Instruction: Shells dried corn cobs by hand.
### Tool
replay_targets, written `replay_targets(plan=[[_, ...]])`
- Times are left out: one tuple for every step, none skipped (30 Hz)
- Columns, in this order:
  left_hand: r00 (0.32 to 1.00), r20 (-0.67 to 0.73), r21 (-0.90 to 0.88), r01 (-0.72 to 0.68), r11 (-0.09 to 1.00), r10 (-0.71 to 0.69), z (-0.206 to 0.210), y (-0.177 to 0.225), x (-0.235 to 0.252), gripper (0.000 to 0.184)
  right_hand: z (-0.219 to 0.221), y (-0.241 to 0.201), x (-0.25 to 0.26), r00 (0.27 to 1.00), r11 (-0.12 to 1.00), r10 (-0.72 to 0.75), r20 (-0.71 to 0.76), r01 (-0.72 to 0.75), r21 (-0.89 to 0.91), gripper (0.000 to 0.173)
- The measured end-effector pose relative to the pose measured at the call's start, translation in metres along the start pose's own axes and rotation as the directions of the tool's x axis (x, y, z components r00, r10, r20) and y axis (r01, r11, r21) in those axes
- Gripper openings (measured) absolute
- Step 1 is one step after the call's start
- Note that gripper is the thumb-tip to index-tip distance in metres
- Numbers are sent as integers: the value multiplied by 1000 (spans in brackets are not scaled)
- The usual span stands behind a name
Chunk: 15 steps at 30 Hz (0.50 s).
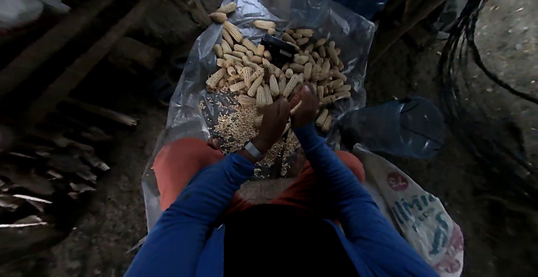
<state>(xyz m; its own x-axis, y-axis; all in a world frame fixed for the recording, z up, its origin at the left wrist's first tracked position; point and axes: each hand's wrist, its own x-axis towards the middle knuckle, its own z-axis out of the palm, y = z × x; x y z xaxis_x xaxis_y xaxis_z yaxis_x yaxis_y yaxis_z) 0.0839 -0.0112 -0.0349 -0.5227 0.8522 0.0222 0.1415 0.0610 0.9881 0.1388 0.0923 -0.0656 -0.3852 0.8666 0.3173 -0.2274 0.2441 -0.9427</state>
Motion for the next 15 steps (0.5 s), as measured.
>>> replay_targets(plan=[[1000,-3,-46,13,999,-13,1,-3,3,46,0,-2,0,1000,1000,-20,-3,20,-7,32],[1000,-6,-104,20,994,-21,4,-11,8,44,1,-4,0,1000,1000,-28,-8,28,-12,32],[999,-5,-160,36,986,-37,5,-16,13,43,1,-3,0,999,999,-30,-12,30,-14,33],[998,7,-216,69,974,-70,6,-19,15,43,1,-3,0,1000,1000,-18,-22,17,-11,34],[995,22,-274,103,956,-101,6,-21,17,44,2,-1,0,999,1000,16,-37,-16,-9,35],[991,41,-337,131,932,-125,6,-22,18,44,2,1,0,997,998,67,-45,-67,-5,36],[989,58,-396,150,906,-139,6,-25,19,44,1,4,2,992,993,121,-43,-121,0,37],[988,69,-428,157,890,-141,6,-26,20,43,1,6,4,984,984,176,-38,-175,11,38],[991,72,-410,136,902,-116,4,-26,21,42,1,5,6,972,973,232,-33,-232,21,38],[995,68,-340,94,936,-75,1,-26,20,41,1,4,7,961,961,275,-32,-274,33,38],[997,76,-245,34,969,-15,-3,-24,19,39,1,3,7,953,953,301,-29,-300,42,38],[995,94,-147,-29,989,43,-6,-23,16,40,1,2,7,942,941,335,-36,-333,54,38],[993,98,-80,-62,995,70,-6,-23,14,42,3,1,6,930,931,364,-59,-361,58,37],[993,93,-32,-72,997,75,-5,-23,12,44,4,1,5,923,926,376,-81,-373,55,37],[994,76,-2,-77,997,77,-4,-23,9,45,5,3,4,924,930,368,-105,-366,38,36]])
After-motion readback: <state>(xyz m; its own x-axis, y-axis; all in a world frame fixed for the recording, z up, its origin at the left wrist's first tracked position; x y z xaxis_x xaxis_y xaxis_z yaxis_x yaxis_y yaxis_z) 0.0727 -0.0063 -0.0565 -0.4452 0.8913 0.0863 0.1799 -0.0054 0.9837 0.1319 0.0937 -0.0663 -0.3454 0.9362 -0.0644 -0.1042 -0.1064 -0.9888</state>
